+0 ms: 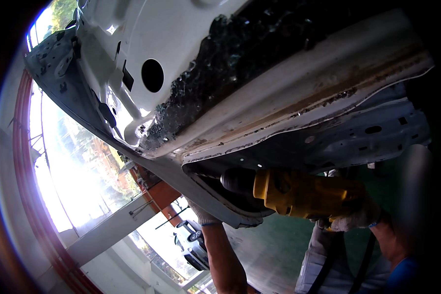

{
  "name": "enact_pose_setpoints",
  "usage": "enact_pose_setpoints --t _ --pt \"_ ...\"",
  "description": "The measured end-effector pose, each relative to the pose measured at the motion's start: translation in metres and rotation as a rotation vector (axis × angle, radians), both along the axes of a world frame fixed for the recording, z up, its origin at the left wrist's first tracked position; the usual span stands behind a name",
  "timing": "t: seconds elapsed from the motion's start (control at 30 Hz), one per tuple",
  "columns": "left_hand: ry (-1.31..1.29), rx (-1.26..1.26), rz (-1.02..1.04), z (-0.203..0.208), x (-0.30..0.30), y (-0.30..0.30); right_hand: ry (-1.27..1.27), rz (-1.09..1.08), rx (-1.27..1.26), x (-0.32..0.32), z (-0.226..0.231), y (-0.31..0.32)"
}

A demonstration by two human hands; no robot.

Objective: The person uses a yellow power drill to make holes along the edge of a white car door panel. They hold the panel with one hand and operate the drill with the other, moving along the seam to create a series of holes.

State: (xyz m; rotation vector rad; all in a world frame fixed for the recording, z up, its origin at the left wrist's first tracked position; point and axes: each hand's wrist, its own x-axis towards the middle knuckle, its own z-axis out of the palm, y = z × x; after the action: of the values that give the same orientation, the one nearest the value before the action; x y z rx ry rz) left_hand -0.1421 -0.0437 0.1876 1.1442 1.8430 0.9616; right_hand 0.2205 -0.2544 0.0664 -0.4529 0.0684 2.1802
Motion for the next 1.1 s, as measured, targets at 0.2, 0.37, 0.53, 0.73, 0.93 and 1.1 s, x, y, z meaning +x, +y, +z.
enact_pose_setpoints --t 0.2,0.37,0.53,0.73,0.93,1.1 --pt "0.017 -0.001 -0.034 -0.001 -0.004 0.002 -0.045 0.022 0.069 0.001 -0.004 0.001" --pt "0.212 -0.040 -0.072 0.003 -0.002 0.000 -0.454 -0.005 0.392 -0.002 -0.009 0.001" --pt "0.138 -0.025 -0.026 0.002 0.003 0.000 -0.560 0.020 0.473 0.000 -0.012 -0.001" --pt "0.086 0.003 -0.020 0.001 0.002 -0.003 -0.330 -0.092 0.228 -0.002 -0.014 -0.006" --pt "-0.025 -0.012 0.035 -0.001 -0.004 -0.002 -0.908 -0.333 0.867 -0.003 -0.037 -0.006" --pt "0.027 0.000 0.061 -0.001 0.001 -0.001 -1.074 -0.292 0.963 -0.009 -0.045 -0.008"
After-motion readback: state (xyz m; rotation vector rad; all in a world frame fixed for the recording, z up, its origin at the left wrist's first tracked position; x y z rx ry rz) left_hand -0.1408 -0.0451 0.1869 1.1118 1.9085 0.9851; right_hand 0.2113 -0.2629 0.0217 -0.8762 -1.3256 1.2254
